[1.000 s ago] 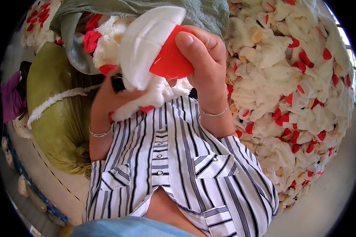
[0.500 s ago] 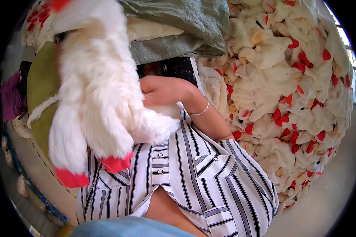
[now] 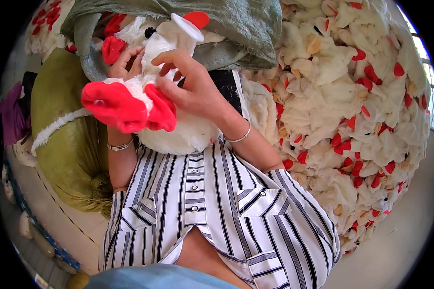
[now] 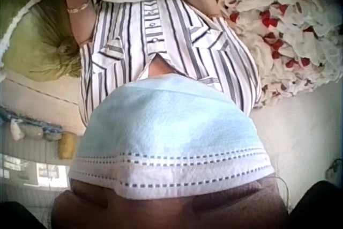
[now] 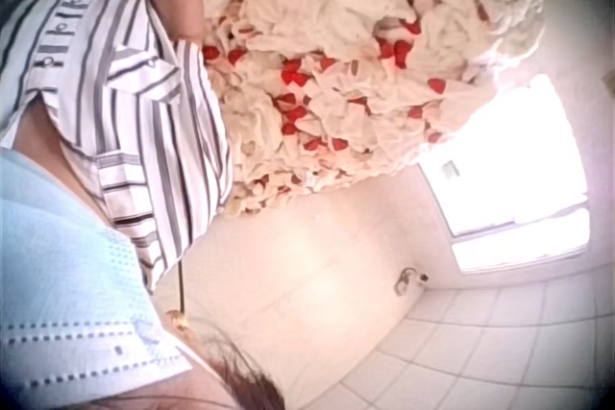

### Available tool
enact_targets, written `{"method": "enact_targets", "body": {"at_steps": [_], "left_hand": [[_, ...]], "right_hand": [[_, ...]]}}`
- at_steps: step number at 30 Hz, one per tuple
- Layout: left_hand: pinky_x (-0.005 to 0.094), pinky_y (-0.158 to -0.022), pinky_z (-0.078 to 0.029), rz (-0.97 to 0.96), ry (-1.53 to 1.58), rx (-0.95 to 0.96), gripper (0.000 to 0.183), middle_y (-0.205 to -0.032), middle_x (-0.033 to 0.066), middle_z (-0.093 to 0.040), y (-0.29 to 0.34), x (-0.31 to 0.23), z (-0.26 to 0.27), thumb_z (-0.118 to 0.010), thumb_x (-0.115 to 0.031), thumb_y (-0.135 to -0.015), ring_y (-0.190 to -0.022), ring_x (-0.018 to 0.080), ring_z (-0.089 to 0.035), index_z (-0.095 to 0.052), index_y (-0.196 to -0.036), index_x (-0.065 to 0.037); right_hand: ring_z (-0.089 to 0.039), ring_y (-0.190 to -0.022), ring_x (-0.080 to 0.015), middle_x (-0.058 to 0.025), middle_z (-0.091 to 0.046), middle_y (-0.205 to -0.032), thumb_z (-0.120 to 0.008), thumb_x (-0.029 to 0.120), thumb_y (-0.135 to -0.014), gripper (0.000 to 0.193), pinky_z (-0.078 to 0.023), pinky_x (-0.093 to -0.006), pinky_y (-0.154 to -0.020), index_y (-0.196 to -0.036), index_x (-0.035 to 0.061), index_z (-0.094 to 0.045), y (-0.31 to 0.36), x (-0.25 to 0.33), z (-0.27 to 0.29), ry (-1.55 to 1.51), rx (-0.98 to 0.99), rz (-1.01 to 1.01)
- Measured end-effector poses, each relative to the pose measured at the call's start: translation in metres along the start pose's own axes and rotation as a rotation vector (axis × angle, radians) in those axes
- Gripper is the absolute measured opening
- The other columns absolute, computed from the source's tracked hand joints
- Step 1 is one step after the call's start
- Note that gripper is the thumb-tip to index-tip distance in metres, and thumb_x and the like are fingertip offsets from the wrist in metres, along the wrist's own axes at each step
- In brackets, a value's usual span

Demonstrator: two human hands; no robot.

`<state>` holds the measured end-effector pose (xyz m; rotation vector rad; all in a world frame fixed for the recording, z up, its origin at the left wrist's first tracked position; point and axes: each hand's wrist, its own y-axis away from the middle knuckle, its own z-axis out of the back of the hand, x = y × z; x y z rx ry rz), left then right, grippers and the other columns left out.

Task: The person assembles white stuffed animal toys by hand. They pick up a white plush body, insert red fabric pieces into the feet, and attach a head with black eyes and tan ears. The person repeatedly handles the toys, adjusting the red fabric and positioning the head, then places the finished items into a large green sack.

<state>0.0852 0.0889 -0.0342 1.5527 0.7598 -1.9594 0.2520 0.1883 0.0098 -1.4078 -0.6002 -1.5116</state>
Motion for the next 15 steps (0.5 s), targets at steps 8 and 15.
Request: {"method": "enact_targets", "body": {"at_steps": [8,15], "left_hand": [[0.025,-0.071,-0.049,0.027,-0.142,0.072,0.025,-0.091,0.0066,-0.067,0.002,-0.002,-0.005,-0.063,-0.018,-0.092,-0.079,0.0102,-0.061,-0.065,-0.107,0.003],[0.0233,-0.079,-0.047,0.013,0.195,0.288,0.034,-0.099,0.0023,-0.063,0.025,-0.037,0.002,-0.065,-0.025,-0.092,-0.089,0.0088,-0.058,-0.061,-0.114,0.0]], "right_hand": [[-0.05,-0.064,-0.0139,-0.0076,-0.057,-0.073,-0.07,0.005,-0.077,0.035,-0.043,-0.0256,-0.061,-0.11,0.0015,-0.057,0.005,0.014,-0.007,0.153,0.197,-0.163],[-0.051,-0.062,-0.0054,-0.0016,-0.057,-0.067,-0.066,0.009,-0.085,0.012,-0.042,-0.0228,-0.057,-0.09,-0.0005,-0.062,0.009,0.005,0.002,-0.092,-0.093,-0.231]]}}
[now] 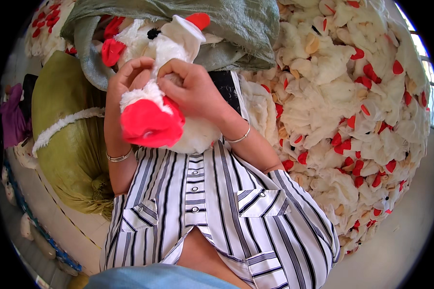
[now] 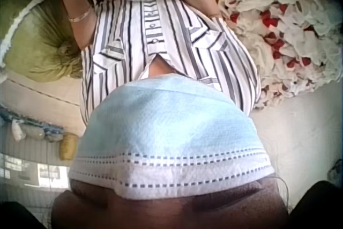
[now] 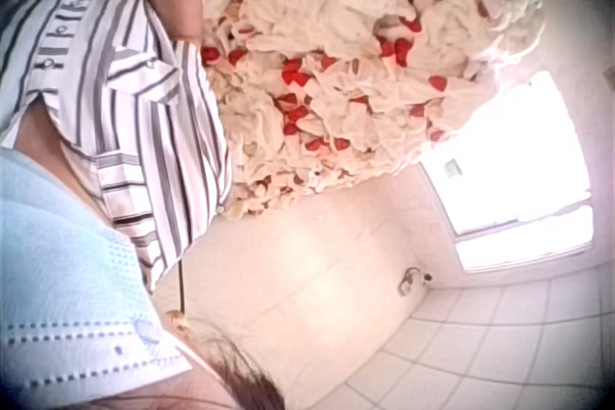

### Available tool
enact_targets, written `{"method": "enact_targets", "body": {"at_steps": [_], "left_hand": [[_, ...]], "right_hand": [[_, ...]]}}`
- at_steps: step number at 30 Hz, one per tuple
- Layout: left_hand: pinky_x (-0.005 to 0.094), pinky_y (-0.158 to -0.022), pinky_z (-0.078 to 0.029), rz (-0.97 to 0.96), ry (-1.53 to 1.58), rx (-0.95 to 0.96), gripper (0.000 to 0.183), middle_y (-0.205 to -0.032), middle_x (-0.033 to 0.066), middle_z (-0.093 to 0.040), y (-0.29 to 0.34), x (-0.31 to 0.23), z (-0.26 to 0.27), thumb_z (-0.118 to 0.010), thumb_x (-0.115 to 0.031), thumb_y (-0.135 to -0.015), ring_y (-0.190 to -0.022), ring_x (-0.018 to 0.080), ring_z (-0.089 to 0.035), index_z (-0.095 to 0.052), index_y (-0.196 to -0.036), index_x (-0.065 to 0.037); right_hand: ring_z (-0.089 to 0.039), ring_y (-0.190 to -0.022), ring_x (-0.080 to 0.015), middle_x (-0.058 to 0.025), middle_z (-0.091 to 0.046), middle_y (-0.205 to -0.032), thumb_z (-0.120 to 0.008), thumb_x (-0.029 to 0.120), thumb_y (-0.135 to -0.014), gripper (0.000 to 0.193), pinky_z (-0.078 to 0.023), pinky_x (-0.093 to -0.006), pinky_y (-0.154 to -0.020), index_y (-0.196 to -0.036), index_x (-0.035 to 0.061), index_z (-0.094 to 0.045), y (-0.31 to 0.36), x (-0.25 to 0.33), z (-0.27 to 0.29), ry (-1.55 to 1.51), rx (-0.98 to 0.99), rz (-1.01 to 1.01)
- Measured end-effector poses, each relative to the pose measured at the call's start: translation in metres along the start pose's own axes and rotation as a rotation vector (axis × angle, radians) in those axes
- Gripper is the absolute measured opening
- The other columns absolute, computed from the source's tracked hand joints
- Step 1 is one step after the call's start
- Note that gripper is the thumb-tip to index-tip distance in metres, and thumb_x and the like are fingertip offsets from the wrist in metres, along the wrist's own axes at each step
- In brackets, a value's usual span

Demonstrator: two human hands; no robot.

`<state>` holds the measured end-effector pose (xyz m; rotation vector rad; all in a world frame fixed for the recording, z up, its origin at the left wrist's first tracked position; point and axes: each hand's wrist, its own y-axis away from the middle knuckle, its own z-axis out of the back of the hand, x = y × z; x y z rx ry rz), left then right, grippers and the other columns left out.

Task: The person assembles white stuffed animal toys by hand. They pick up a white plush body, insert red fabric pieces into the feet, and attach a head with black eyes and tan ears. The person repeatedly handles the toys, adjusting the red fabric and positioning the head, then places the finished items into a large green sack.

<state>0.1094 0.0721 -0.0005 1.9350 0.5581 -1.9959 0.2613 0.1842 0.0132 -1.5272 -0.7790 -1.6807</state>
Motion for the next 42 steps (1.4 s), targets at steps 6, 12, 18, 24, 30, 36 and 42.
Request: {"method": "enact_targets", "body": {"at_steps": [6,12,18,24,30,36,42], "left_hand": [[0.027,-0.095,-0.041,-0.166,0.12,0.333,0.067,-0.118,0.0078,-0.057,0.019,-0.021,0.007,-0.073,-0.042,-0.08,-0.109,0.015,-0.054,-0.053,-0.126,0.001],[0.0255,-0.086,-0.046,-0.004,0.13,0.49,0.059,-0.106,0.0068,-0.061,0.027,-0.036,0.005,-0.078,-0.015,-0.072,-0.092,0.0146,-0.061,-0.055,-0.123,0.002],[0.0259,-0.082,-0.047,-0.238,-0.065,0.075,0.045,-0.103,0.0049,-0.059,0.017,-0.036,-0.025,-0.07,0.001,-0.076,-0.09,0.0115,-0.058,-0.059,-0.119,-0.002],[0.0179,-0.067,-0.047,-0.14,-0.042,-0.023,0.017,-0.091,-0.0006,-0.065,0.023,-0.027,-0.027,-0.059,0.001,-0.09,-0.077,0.0028,-0.058,-0.063,-0.107,-0.001],[0.0175,-0.067,-0.047,-0.13,0.146,-0.21,0.014,-0.088,-0.0013,-0.063,0.016,-0.036,-0.036,-0.061,-0.001,-0.091,-0.077,0.0025,-0.057,-0.061,-0.105,-0.001],[0.0182,-0.068,-0.048,-0.138,0.231,-0.169,0.017,-0.086,-0.0018,-0.06,0.016,-0.042,-0.043,-0.063,0.001,-0.089,-0.077,0.0036,-0.057,-0.059,-0.105,-0.002],[0.0188,-0.07,-0.048,-0.044,0.128,-0.134,0.016,-0.09,-0.0006,-0.06,0.017,-0.041,-0.039,-0.058,0.006,-0.088,-0.079,0.0038,-0.057,-0.057,-0.102,-0.002]], "right_hand": [[-0.049,-0.067,-0.0003,0.0053,-0.058,-0.077,-0.062,0.012,-0.093,0.011,-0.041,-0.0168,-0.059,-0.093,0.0016,-0.061,-0.004,0.009,0.011,-0.387,-0.194,0.013],[-0.054,-0.071,-0.0018,0.0028,-0.06,-0.08,-0.06,0.014,-0.095,0.013,-0.045,-0.018,-0.063,-0.094,0.0015,-0.061,-0.001,0.013,0.014,-0.51,-0.149,0.002],[-0.054,-0.076,-0.0028,0.0016,-0.061,-0.085,-0.059,0.015,-0.096,0.015,-0.045,-0.0186,-0.067,-0.096,0.0007,-0.061,0.0,0.008,0.01,-0.531,-0.033,-0.008],[-0.052,-0.074,-0.0039,0.0009,-0.06,-0.091,-0.063,0.019,-0.093,0.02,-0.043,-0.0189,-0.067,-0.102,0.0015,-0.059,0.001,0.015,0.01,-0.531,-0.03,0.003],[-0.052,-0.072,-0.0028,0.0004,-0.058,-0.092,-0.07,0.009,-0.083,0.029,-0.045,-0.0201,-0.063,-0.109,0.0032,-0.058,0.004,0.028,0.013,-0.124,0.045,0.279],[-0.05,-0.067,-0.001,0.0019,-0.057,-0.078,-0.065,0.0,-0.083,0.016,-0.042,-0.0186,-0.056,-0.098,-0.0004,-0.059,0.006,0.019,0.013,-0.106,-0.079,0.254],[-0.049,-0.065,-0.0001,0.0027,-0.056,-0.074,-0.065,0.001,-0.085,0.013,-0.041,-0.0182,-0.055,-0.095,-0.0005,-0.059,0.01,0.022,0.016,-0.152,-0.012,0.189]]}}
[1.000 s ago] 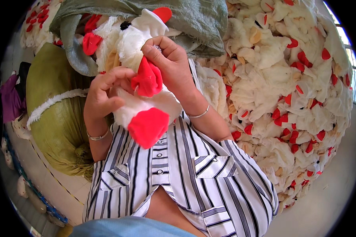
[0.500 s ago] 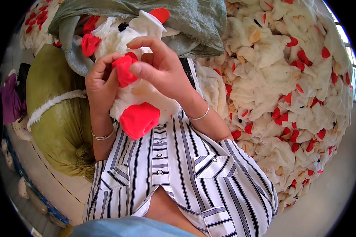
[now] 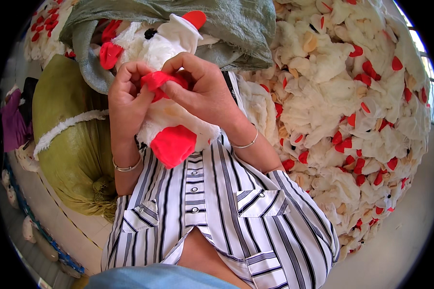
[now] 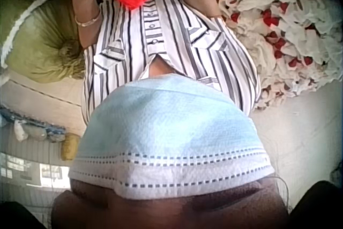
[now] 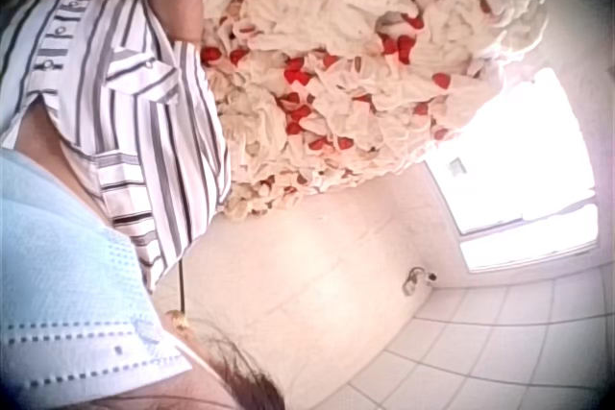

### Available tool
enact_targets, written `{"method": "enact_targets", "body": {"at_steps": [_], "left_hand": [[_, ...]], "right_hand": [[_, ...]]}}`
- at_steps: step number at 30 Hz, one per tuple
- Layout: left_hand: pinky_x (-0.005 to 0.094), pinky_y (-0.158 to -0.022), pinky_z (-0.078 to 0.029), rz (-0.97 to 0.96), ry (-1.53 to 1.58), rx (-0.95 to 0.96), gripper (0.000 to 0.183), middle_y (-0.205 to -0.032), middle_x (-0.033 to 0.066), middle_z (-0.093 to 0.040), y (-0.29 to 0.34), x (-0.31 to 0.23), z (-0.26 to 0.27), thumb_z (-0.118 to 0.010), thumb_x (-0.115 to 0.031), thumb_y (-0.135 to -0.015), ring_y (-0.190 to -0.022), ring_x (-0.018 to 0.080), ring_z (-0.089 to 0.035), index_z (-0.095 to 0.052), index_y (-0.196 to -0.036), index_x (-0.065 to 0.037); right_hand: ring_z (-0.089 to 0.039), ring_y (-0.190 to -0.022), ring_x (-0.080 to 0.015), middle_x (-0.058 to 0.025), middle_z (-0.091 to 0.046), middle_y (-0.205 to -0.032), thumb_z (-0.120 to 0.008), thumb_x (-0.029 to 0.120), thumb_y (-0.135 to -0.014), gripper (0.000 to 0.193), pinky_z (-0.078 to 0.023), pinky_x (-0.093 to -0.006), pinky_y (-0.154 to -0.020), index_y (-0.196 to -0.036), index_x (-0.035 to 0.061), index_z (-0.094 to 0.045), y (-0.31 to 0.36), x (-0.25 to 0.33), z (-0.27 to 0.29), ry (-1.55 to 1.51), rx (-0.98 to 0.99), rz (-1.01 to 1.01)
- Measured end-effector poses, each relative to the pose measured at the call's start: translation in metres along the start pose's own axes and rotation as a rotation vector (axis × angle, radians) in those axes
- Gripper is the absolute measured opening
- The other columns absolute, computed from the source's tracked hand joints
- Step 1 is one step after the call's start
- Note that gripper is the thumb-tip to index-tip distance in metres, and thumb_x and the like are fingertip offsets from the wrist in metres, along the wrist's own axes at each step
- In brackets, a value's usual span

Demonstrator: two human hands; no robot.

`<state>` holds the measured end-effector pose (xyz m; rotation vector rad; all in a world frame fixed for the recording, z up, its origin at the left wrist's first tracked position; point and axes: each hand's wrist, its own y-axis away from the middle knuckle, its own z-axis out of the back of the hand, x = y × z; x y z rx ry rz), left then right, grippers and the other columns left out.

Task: The person assembles white stuffed animal toys by hand. They pick up a white plush body, insert red fabric pieces into the feet, and attach a head with black eyes and tan ears. The person repeatedly handles the toys, adjusting the red fabric and positioning the head, then places the finished items into a large green sack.

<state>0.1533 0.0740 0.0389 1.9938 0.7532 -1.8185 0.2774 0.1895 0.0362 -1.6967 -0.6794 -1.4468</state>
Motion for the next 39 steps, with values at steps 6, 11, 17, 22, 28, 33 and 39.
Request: {"method": "enact_targets", "body": {"at_steps": [6,11,17,22,28,33,39], "left_hand": [[0.0191,-0.071,-0.049,-0.012,0.042,0.015,0.016,-0.091,0.001,-0.059,0.004,0.005,0.009,-0.051,0.01,-0.085,-0.079,0.0035,-0.056,-0.055,-0.097,-0.001],[0.019,-0.072,-0.048,-0.043,0.096,0.03,0.018,-0.093,0.0022,-0.06,0.004,0.008,0.008,-0.049,0.011,-0.084,-0.079,0.0033,-0.055,-0.052,-0.096,-0.002],[0.0192,-0.075,-0.048,0.038,0.107,0.064,0.02,-0.095,0.0025,-0.061,0.004,0.01,0.01,-0.055,0.006,-0.088,-0.083,0.0041,-0.056,-0.053,-0.106,-0.002],[0.02,-0.077,-0.048,0.124,0.015,0.217,0.024,-0.095,-0.001,-0.061,0.005,0.001,0.008,-0.061,0.0,-0.09,-0.085,0.0046,-0.057,-0.056,-0.114,0.0],[0.0188,-0.074,-0.045,0.011,-0.055,0.17,0.02,-0.092,-0.0023,-0.06,0.004,0.009,0.017,-0.058,-0.013,-0.096,-0.082,0.0039,-0.053,-0.059,-0.112,-0.001],[0.0175,-0.069,-0.042,-0.002,-0.031,0.174,0.021,-0.089,-0.0026,-0.059,0.004,0.008,0.015,-0.053,-0.018,-0.1,-0.078,0.0023,-0.05,-0.059,-0.109,0.0],[0.0181,-0.066,-0.042,-0.013,0.021,0.149,0.018,-0.084,-0.0029,-0.058,0.005,0.008,0.014,-0.052,-0.014,-0.098,-0.073,0.0017,-0.048,-0.06,-0.103,0.001]], "right_hand": [[-0.05,-0.065,-0.0006,0.0028,-0.057,-0.073,-0.066,0.004,-0.086,0.014,-0.041,-0.0182,-0.055,-0.096,-0.001,-0.058,0.0,0.003,0.004,0.043,0.063,-0.135],[-0.048,-0.064,-0.0015,0.0031,-0.055,-0.071,-0.065,0.003,-0.086,0.011,-0.04,-0.0195,-0.054,-0.091,0.0002,-0.057,0.0,0.007,0.002,0.055,0.042,-0.135],[-0.043,-0.062,-0.0029,0.0038,-0.05,-0.069,-0.069,0.002,-0.08,0.017,-0.037,-0.0199,-0.053,-0.081,0.0027,-0.052,-0.001,0.005,0.008,0.245,-0.015,-0.034],[-0.045,-0.065,-0.0043,0.0034,-0.053,-0.072,-0.072,0.006,-0.079,0.018,-0.036,-0.0203,-0.056,-0.083,0.0032,-0.054,-0.002,-0.005,0.01,0.258,-0.058,0.062],[-0.051,-0.073,-0.0061,0.0009,-0.06,-0.079,-0.076,0.01,-0.078,0.023,-0.042,-0.024,-0.064,-0.093,0.0026,-0.061,-0.004,0.011,0.003,0.331,0.051,-0.004],[-0.054,-0.076,-0.0075,-0.0002,-0.061,-0.081,-0.076,0.011,-0.078,0.023,-0.045,-0.0247,-0.065,-0.093,0.0028,-0.06,-0.004,0.006,0.005,0.274,0.104,-0.036],[-0.055,-0.075,-0.0094,-0.0024,-0.06,-0.083,-0.075,0.008,-0.078,0.02,-0.046,-0.0244,-0.064,-0.09,0.002,-0.06,-0.005,0.009,0.003,0.342,0.047,-0.011]]}}
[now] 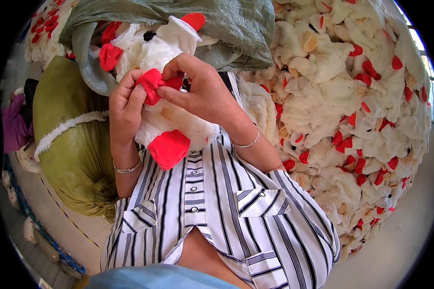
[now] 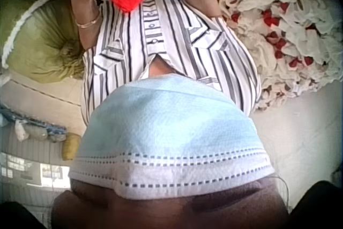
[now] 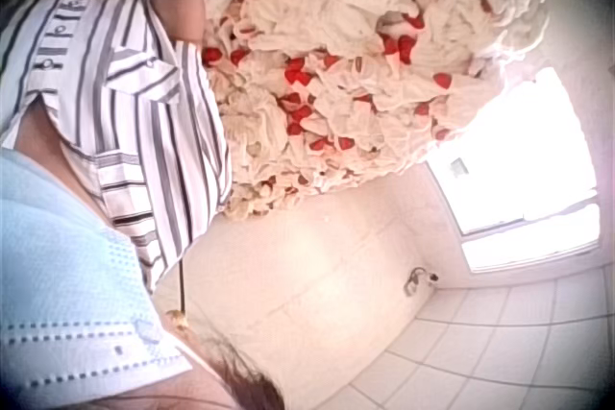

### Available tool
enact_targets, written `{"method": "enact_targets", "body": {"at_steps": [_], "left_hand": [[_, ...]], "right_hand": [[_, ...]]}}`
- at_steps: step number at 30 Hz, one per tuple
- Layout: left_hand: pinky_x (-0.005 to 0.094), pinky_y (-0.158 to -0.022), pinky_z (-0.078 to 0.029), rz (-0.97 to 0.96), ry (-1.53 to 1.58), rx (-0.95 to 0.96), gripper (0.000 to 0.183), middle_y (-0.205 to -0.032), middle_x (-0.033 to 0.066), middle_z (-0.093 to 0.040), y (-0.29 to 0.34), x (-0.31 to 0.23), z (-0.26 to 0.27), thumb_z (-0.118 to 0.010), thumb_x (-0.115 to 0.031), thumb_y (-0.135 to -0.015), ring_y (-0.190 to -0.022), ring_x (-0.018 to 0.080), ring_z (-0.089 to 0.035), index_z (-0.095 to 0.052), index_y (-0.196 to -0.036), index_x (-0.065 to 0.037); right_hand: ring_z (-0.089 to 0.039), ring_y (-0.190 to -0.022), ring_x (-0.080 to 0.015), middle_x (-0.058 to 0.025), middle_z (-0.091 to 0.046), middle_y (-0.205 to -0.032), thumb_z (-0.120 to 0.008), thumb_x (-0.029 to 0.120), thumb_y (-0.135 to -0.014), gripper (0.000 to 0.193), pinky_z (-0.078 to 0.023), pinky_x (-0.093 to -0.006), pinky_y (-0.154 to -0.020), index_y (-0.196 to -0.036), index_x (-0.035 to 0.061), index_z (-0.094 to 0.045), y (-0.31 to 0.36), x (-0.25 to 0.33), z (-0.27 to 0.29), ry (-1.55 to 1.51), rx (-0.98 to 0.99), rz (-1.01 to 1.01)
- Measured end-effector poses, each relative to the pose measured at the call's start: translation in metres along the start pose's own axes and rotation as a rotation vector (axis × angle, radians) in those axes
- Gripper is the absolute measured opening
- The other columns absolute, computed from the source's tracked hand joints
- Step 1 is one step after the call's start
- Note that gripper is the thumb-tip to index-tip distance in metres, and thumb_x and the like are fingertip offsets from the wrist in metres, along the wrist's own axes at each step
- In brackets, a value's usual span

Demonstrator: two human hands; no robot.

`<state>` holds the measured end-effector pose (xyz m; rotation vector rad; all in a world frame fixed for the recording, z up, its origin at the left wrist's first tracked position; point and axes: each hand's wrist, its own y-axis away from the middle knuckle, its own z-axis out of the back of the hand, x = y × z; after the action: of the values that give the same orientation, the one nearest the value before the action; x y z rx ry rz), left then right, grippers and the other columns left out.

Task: The person assembles white stuffed animal toys by hand. They pick up a white plush body, insert red fabric pieces into the feet, and attach a head with black eyes and tan ears. The person repeatedly handles the toys, adjusting the red fabric and positioning the head, then places the finished items into a large green sack.

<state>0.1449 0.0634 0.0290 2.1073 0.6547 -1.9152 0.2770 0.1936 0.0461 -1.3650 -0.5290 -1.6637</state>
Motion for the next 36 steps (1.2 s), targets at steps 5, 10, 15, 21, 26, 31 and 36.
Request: {"method": "enact_targets", "body": {"at_steps": [5,10,15,21,26,31,36], "left_hand": [[0.0185,-0.062,-0.043,0.028,-0.078,-0.021,0.014,-0.08,-0.0026,-0.06,0.0,-0.006,0.0,-0.051,-0.004,-0.089,-0.069,0.0016,-0.05,-0.062,-0.097,0.001],[0.0164,-0.065,-0.041,-0.01,-0.242,0.034,0.02,-0.08,-0.0026,-0.059,0.0,-0.007,0.007,-0.045,0.005,-0.088,-0.071,0.0022,-0.05,-0.064,-0.093,0.003],[0.0175,-0.066,-0.042,0.001,-0.219,0.006,0.02,-0.077,-0.0028,-0.058,0.002,0.0,0.009,-0.045,0.005,-0.088,-0.071,0.0026,-0.05,-0.065,-0.091,0.003],[0.0191,-0.067,-0.045,-0.047,-0.052,-0.099,0.015,-0.086,-0.0021,-0.062,0.002,-0.003,-0.005,-0.056,-0.002,-0.09,-0.074,0.0028,-0.053,-0.064,-0.101,0.003],[0.019,-0.069,-0.045,-0.068,-0.091,-0.038,0.02,-0.091,-0.001,-0.062,0.001,0.006,-0.004,-0.064,-0.011,-0.092,-0.078,0.0027,-0.053,-0.062,-0.107,0.003],[0.0189,-0.07,-0.046,-0.092,-0.092,-0.073,0.019,-0.09,-0.0008,-0.062,0.004,0.008,-0.004,-0.06,-0.012,-0.095,-0.08,0.003,-0.054,-0.064,-0.106,0.003],[0.0189,-0.07,-0.047,-0.066,-0.065,-0.115,0.018,-0.091,-0.0007,-0.064,0.002,-0.002,-0.007,-0.058,-0.011,-0.096,-0.081,0.0034,-0.055,-0.064,-0.105,0.004]], "right_hand": [[-0.054,-0.07,-0.0119,-0.0043,-0.056,-0.079,-0.076,0.006,-0.075,0.018,-0.045,-0.0249,-0.061,-0.085,0.0012,-0.061,0.0,-0.003,0.0,0.067,-0.026,0.075],[-0.053,-0.066,-0.0144,-0.0048,-0.056,-0.079,-0.075,0.005,-0.074,0.015,-0.045,-0.0269,-0.06,-0.084,0.0012,-0.064,0.002,0.001,0.006,0.017,0.01,0.102],[-0.054,-0.067,-0.0142,-0.005,-0.059,-0.079,-0.071,0.002,-0.076,0.015,-0.046,-0.0264,-0.059,-0.09,0.0003,-0.067,0.003,-0.001,0.002,0.002,0.104,0.185],[-0.054,-0.062,-0.008,-0.0035,-0.059,-0.073,-0.065,0.0,-0.08,0.013,-0.044,-0.0232,-0.056,-0.093,-0.0014,-0.066,0.006,-0.003,0.003,0.012,-0.056,0.067],[-0.05,-0.061,-0.002,0.0009,-0.06,-0.071,-0.061,0.001,-0.083,0.01,-0.043,-0.019,-0.054,-0.092,-0.0026,-0.065,0.008,-0.005,-0.004,-0.205,-0.209,-0.043],[-0.052,-0.065,-0.0018,0.0005,-0.06,-0.074,-0.06,0.003,-0.085,0.012,-0.044,-0.0192,-0.058,-0.094,-0.0032,-0.065,0.009,0.0,-0.005,-0.248,-0.155,-0.075],[-0.054,-0.069,-0.0056,-0.0029,-0.062,-0.08,-0.059,0.003,-0.088,0.013,-0.045,-0.0215,-0.062,-0.097,-0.004,-0.065,0.009,0.002,-0.003,-0.251,-0.04,0.046]]}}
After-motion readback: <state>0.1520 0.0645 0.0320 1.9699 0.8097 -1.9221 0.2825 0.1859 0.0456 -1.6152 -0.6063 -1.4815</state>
